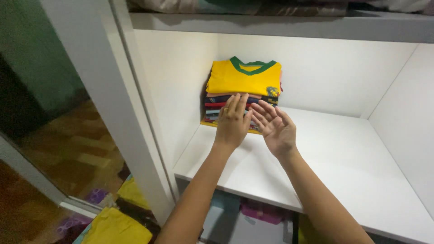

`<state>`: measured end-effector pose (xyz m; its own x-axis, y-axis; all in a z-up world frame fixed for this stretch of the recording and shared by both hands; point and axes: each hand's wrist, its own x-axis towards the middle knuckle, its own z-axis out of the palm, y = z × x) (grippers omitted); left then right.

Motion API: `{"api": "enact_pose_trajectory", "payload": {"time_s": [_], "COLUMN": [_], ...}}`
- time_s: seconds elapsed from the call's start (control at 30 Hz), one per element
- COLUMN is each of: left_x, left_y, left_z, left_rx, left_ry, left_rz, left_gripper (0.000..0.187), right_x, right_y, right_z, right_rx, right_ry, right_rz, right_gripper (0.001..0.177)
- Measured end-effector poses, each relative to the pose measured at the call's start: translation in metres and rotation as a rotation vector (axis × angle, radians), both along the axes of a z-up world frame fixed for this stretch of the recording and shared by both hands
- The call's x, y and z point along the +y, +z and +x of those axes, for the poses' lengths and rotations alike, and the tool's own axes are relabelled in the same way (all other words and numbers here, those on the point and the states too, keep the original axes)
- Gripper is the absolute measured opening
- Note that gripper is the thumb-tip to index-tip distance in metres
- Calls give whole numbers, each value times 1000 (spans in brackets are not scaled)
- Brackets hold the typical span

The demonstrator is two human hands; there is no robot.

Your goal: The person removes folded shirts from a wardrobe shelf and places them on the floor, then wipes the empty shelf with a yellow cloth. The person handles multiple shirts one by one and finishes by cleaning the shelf surface.

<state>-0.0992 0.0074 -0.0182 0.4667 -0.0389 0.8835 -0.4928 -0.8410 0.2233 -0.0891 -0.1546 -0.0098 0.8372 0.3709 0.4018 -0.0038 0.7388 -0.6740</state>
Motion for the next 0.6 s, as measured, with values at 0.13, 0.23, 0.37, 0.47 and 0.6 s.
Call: {"api": "enact_pose_trajectory", "payload": {"time_s": [0.13, 0.23, 0.37, 0.47, 0.6], "left_x": [-4, -1, 5, 8, 13], "left_y": [7, 8, -2, -6, -4], "left_z": [67, 95, 107, 106, 99], "left_rx": [-69, -94, -105, -104, -105], "left_ry": [85, 121, 101, 95, 50], "left_rz": [0, -18, -71, -62, -42], "left_gripper": [50, 52, 51, 49, 52], "right_x": [1, -6, -9, -8, -7], "right_y": [-4, -9, -14, -16, -13], "right_z": [36, 45, 50, 50, 51], "right_rx": [11, 25, 30, 15, 24], "right_ry": [0, 23, 62, 48, 75], "right_rz": [50, 0, 9, -16, 4], "right_gripper": [64, 68, 70, 71, 73]}}
